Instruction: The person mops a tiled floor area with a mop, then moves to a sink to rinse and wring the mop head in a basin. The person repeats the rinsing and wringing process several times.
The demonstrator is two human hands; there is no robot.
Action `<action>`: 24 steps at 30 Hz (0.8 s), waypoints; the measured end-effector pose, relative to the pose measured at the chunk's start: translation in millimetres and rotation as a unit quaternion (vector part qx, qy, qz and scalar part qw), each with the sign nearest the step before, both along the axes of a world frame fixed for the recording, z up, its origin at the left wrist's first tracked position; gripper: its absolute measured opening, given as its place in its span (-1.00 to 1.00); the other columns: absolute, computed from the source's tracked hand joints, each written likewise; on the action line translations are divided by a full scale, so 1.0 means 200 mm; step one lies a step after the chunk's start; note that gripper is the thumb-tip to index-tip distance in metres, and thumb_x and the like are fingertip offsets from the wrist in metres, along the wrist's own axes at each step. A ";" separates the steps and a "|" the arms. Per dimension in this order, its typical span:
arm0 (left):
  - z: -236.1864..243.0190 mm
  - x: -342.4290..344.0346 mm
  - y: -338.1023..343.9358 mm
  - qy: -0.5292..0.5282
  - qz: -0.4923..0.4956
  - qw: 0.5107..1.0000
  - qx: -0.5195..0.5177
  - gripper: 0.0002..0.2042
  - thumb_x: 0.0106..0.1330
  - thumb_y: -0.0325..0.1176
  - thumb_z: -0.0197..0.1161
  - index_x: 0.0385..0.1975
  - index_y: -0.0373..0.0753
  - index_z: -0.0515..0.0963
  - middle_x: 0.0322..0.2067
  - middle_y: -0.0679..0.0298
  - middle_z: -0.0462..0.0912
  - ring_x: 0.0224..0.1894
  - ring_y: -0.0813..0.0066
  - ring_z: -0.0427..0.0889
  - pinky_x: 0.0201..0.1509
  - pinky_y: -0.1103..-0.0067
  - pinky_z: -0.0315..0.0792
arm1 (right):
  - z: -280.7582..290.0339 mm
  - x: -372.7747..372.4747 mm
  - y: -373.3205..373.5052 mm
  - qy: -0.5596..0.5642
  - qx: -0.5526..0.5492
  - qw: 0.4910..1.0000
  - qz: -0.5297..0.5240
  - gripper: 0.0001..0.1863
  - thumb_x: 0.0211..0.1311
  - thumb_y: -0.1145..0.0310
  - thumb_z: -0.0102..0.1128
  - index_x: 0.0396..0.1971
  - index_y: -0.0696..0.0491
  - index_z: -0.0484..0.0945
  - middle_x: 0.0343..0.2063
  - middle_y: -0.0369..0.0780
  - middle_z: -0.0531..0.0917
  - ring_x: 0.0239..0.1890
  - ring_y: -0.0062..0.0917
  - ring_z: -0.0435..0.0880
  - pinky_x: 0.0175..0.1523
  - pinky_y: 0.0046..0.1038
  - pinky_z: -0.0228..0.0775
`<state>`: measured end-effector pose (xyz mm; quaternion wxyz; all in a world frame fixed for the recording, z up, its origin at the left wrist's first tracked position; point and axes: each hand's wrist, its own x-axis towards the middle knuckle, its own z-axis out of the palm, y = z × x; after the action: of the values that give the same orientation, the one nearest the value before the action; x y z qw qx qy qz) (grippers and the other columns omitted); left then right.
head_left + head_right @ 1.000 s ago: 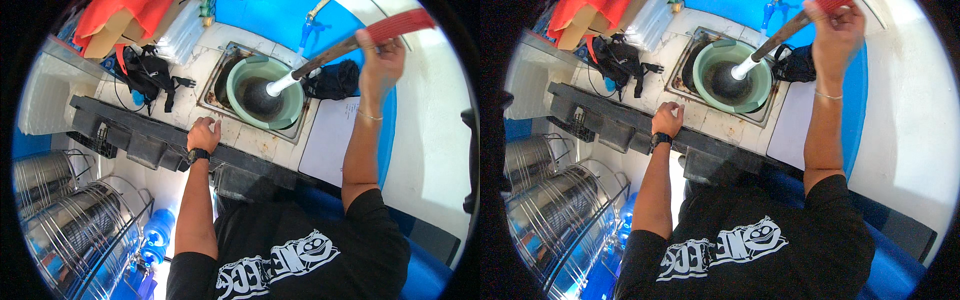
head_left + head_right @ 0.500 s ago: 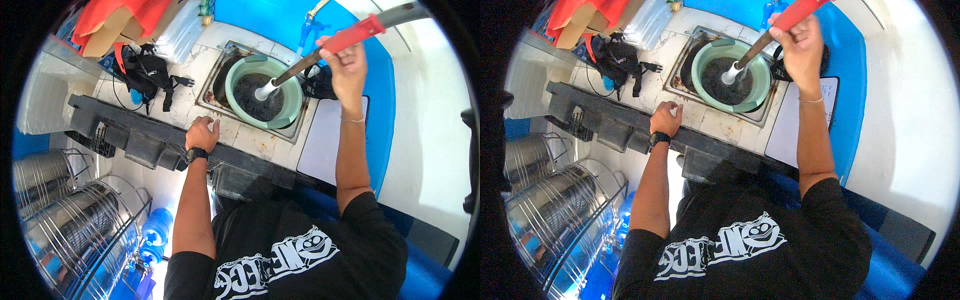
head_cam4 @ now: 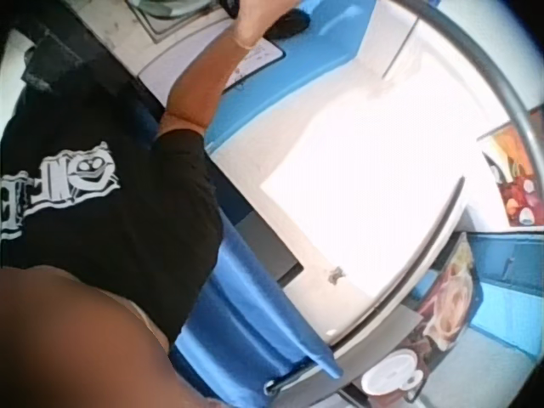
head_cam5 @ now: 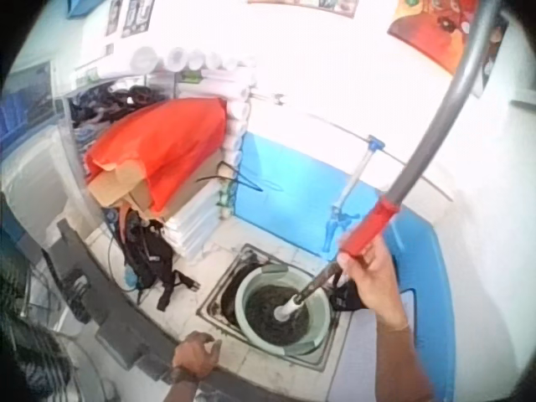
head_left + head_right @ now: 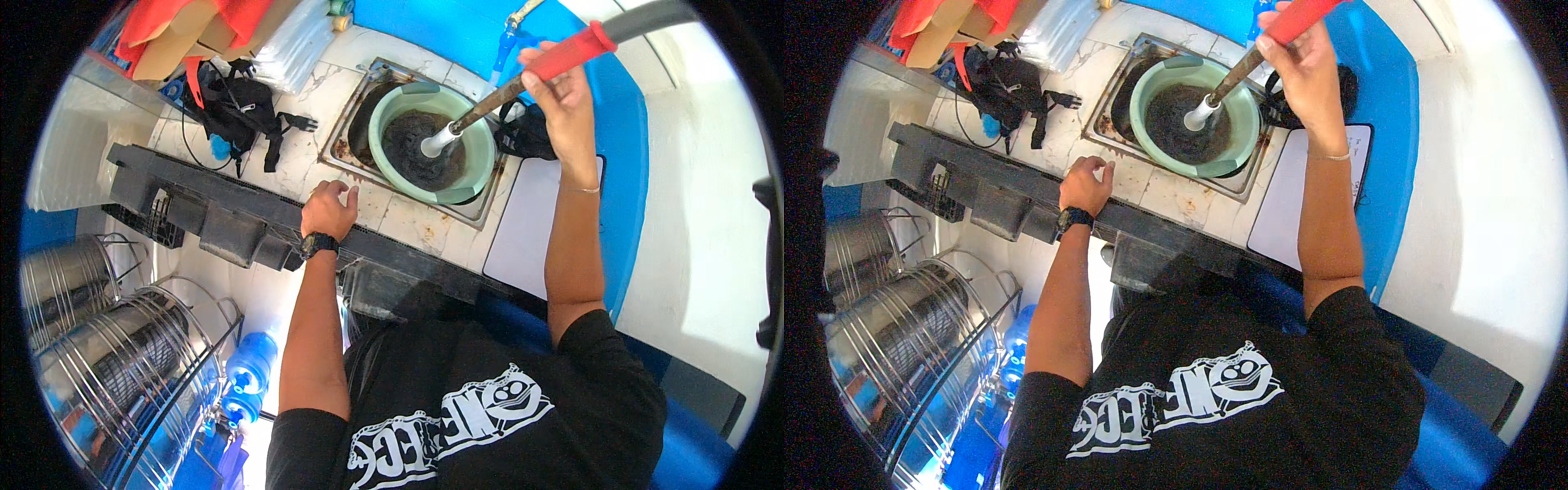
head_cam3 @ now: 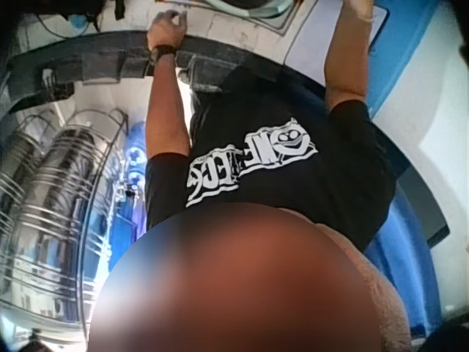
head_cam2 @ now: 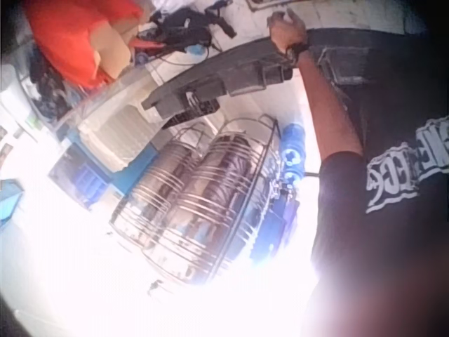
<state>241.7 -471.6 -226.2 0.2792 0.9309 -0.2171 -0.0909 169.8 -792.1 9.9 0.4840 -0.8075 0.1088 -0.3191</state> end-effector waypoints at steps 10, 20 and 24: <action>0.00 0.00 0.00 -0.002 -0.003 1.000 0.005 -0.70 0.37 -0.01 0.29 -0.25 -0.13 0.71 -0.19 0.18 0.74 -0.15 0.08 0.74 -0.09 0.22 0.63 | 0.29 -0.02 -0.04 -0.231 -0.151 0.952 -0.133 -0.33 0.11 0.48 0.61 0.09 0.43 0.37 -0.17 -0.20 0.75 -0.21 -0.53 0.73 0.02 -0.57 0.57; -0.01 0.00 0.00 0.008 -0.053 0.998 -0.030 -0.66 0.31 -0.04 0.37 -0.15 -0.17 0.69 -0.17 0.13 0.71 -0.09 0.08 0.71 0.00 0.22 0.60 | 0.02 -0.06 -0.05 -0.030 0.029 0.995 0.093 -0.59 0.41 0.46 0.31 0.17 0.21 0.44 -0.06 -0.18 0.73 0.07 -0.43 0.72 0.21 -0.36 0.55; 0.11 0.02 -0.22 -0.017 -0.128 0.971 -0.202 -0.51 0.22 -0.17 0.52 0.07 -0.31 0.58 -0.06 0.01 0.66 0.04 0.02 0.63 0.16 0.24 0.52 | 0.20 -0.06 -0.11 -0.059 -0.042 0.996 0.043 -0.61 0.43 0.47 0.29 0.17 0.21 0.42 -0.07 -0.18 0.73 0.09 -0.36 0.73 0.23 -0.33 0.56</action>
<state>245.3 -515.3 -203.5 0.4435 0.8215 -0.3527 -0.0641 158.2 -815.0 50.4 0.4689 -0.8105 0.0319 -0.3496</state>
